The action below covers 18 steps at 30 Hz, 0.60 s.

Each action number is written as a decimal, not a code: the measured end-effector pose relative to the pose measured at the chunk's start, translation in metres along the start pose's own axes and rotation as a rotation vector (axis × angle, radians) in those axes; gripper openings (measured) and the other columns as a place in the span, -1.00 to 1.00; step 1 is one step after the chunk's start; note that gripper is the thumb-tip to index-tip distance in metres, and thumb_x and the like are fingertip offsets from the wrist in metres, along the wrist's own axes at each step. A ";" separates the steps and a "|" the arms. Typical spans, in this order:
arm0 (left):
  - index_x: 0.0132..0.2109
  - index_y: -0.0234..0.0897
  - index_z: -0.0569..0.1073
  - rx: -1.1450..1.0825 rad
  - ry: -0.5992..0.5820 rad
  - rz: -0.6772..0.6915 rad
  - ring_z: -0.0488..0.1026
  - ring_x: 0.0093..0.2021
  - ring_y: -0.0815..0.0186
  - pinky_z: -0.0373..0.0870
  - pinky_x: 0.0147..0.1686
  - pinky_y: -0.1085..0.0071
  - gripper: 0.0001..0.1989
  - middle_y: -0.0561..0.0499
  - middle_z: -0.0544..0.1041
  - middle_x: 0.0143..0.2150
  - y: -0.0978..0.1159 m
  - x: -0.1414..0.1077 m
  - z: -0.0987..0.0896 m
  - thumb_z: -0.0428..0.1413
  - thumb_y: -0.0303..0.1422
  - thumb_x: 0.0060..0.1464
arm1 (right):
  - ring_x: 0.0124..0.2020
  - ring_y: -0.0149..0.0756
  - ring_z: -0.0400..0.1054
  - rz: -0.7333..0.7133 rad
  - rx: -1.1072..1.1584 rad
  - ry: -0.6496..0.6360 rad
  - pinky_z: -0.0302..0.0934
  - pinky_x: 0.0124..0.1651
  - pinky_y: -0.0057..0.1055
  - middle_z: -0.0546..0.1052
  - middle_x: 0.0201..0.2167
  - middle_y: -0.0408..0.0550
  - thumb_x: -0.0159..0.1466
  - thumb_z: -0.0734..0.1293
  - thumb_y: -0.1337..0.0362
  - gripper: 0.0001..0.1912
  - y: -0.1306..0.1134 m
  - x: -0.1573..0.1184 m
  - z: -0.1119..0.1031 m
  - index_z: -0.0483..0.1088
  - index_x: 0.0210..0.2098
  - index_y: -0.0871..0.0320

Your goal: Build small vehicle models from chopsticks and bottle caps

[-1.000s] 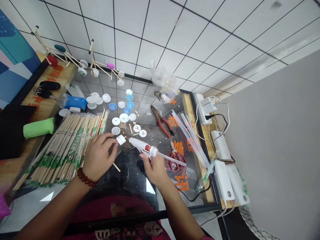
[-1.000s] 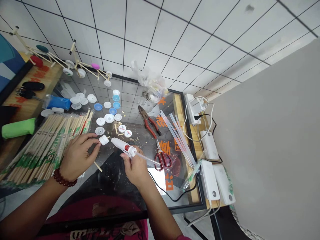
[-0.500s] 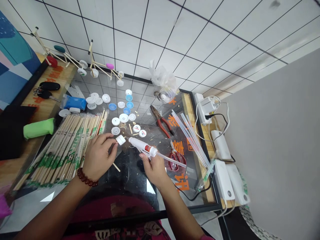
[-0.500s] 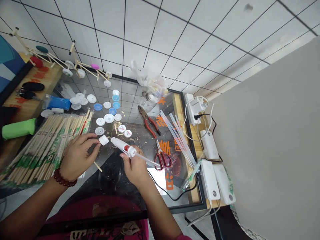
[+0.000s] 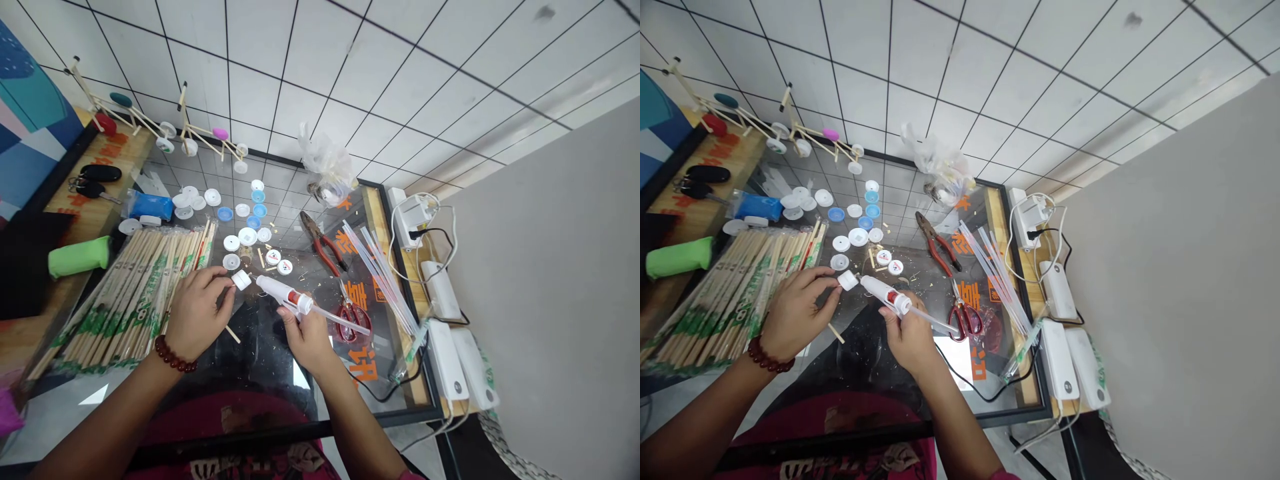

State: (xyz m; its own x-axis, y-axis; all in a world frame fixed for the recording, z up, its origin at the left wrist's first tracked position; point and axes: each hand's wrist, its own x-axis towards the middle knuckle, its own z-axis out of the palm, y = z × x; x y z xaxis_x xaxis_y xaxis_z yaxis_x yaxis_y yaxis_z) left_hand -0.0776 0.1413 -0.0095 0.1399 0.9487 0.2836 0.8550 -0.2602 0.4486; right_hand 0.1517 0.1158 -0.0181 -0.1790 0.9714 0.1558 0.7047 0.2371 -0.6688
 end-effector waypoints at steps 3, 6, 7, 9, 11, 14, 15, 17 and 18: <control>-0.25 -0.22 0.54 0.004 0.004 0.002 0.50 -0.01 0.04 0.38 0.00 0.09 -0.83 -0.14 0.58 -0.05 0.000 0.000 0.000 0.05 -0.35 0.23 | -0.09 -0.04 0.46 0.018 0.010 -0.015 0.36 -0.03 -0.14 0.56 -0.11 0.13 0.45 0.15 0.10 -0.61 0.002 -0.001 -0.003 0.45 0.03 0.21; -0.25 -0.23 0.54 0.014 0.005 0.010 0.49 -0.01 0.02 0.38 -0.01 0.08 -0.83 -0.15 0.58 -0.05 -0.001 -0.001 0.000 0.05 -0.35 0.23 | -0.07 -0.05 0.46 0.032 0.024 -0.017 0.35 -0.01 -0.14 0.57 -0.10 0.12 0.44 0.16 0.10 -0.62 0.002 -0.001 -0.005 0.45 0.03 0.20; -0.25 -0.23 0.54 0.015 0.005 0.010 0.49 -0.01 0.02 0.38 0.00 0.08 -0.83 -0.15 0.58 -0.05 -0.001 -0.001 0.001 0.06 -0.35 0.23 | -0.08 -0.05 0.46 0.036 0.027 -0.021 0.35 -0.01 -0.14 0.57 -0.10 0.12 0.44 0.16 0.09 -0.62 0.002 -0.001 -0.006 0.45 0.03 0.20; -0.25 -0.23 0.54 0.010 0.006 0.005 0.50 -0.01 0.03 0.38 0.01 0.09 -0.83 -0.15 0.57 -0.05 0.000 -0.001 0.000 0.06 -0.35 0.23 | -0.09 -0.05 0.46 0.038 0.029 -0.037 0.35 -0.03 -0.15 0.56 -0.12 0.12 0.44 0.16 0.09 -0.61 0.001 0.000 -0.006 0.46 0.03 0.20; -0.24 -0.24 0.55 0.007 0.005 0.004 0.50 -0.01 0.03 0.38 0.01 0.08 -0.83 -0.15 0.57 -0.05 0.000 -0.001 0.001 0.06 -0.35 0.23 | -0.11 -0.06 0.46 0.035 0.027 -0.051 0.35 -0.05 -0.16 0.56 -0.14 0.12 0.45 0.15 0.09 -0.60 0.000 0.000 -0.007 0.46 0.02 0.21; -0.24 -0.26 0.56 0.013 0.009 0.018 0.50 -0.02 0.01 0.38 -0.01 0.07 -0.81 -0.17 0.58 -0.05 -0.001 -0.001 0.001 0.05 -0.35 0.24 | -0.12 -0.05 0.45 0.030 0.029 -0.041 0.35 -0.06 -0.15 0.56 -0.15 0.12 0.44 0.15 0.09 -0.60 0.000 -0.001 -0.006 0.47 0.00 0.22; -0.23 -0.27 0.56 0.016 0.012 0.022 0.50 -0.02 0.01 0.39 -0.02 0.07 -0.80 -0.17 0.58 -0.05 -0.001 -0.001 0.001 0.05 -0.34 0.24 | -0.12 -0.05 0.45 0.031 0.036 -0.031 0.34 -0.06 -0.15 0.56 -0.15 0.12 0.44 0.16 0.09 -0.61 0.000 -0.001 -0.006 0.47 0.00 0.21; -0.23 -0.28 0.56 0.019 0.019 0.029 0.50 -0.02 0.01 0.39 -0.03 0.07 -0.80 -0.17 0.58 -0.06 -0.002 -0.001 0.002 0.05 -0.34 0.25 | -0.11 -0.06 0.46 0.038 0.062 0.001 0.34 -0.04 -0.16 0.56 -0.15 0.11 0.44 0.18 0.10 -0.63 0.002 -0.001 -0.005 0.47 -0.01 0.21; -0.23 -0.28 0.56 0.021 0.021 0.031 0.50 -0.03 0.02 0.39 -0.03 0.08 -0.80 -0.17 0.58 -0.06 -0.002 -0.001 0.002 0.05 -0.34 0.25 | -0.10 -0.07 0.46 0.043 0.081 0.020 0.34 -0.03 -0.17 0.55 -0.14 0.10 0.43 0.19 0.10 -0.64 0.003 -0.001 -0.005 0.47 -0.01 0.20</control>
State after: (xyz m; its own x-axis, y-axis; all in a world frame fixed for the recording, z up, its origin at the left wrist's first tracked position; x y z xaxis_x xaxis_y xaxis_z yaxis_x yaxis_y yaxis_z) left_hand -0.0786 0.1411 -0.0130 0.1562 0.9362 0.3150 0.8609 -0.2853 0.4211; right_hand 0.1574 0.1157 -0.0164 -0.1354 0.9809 0.1395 0.6531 0.1942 -0.7319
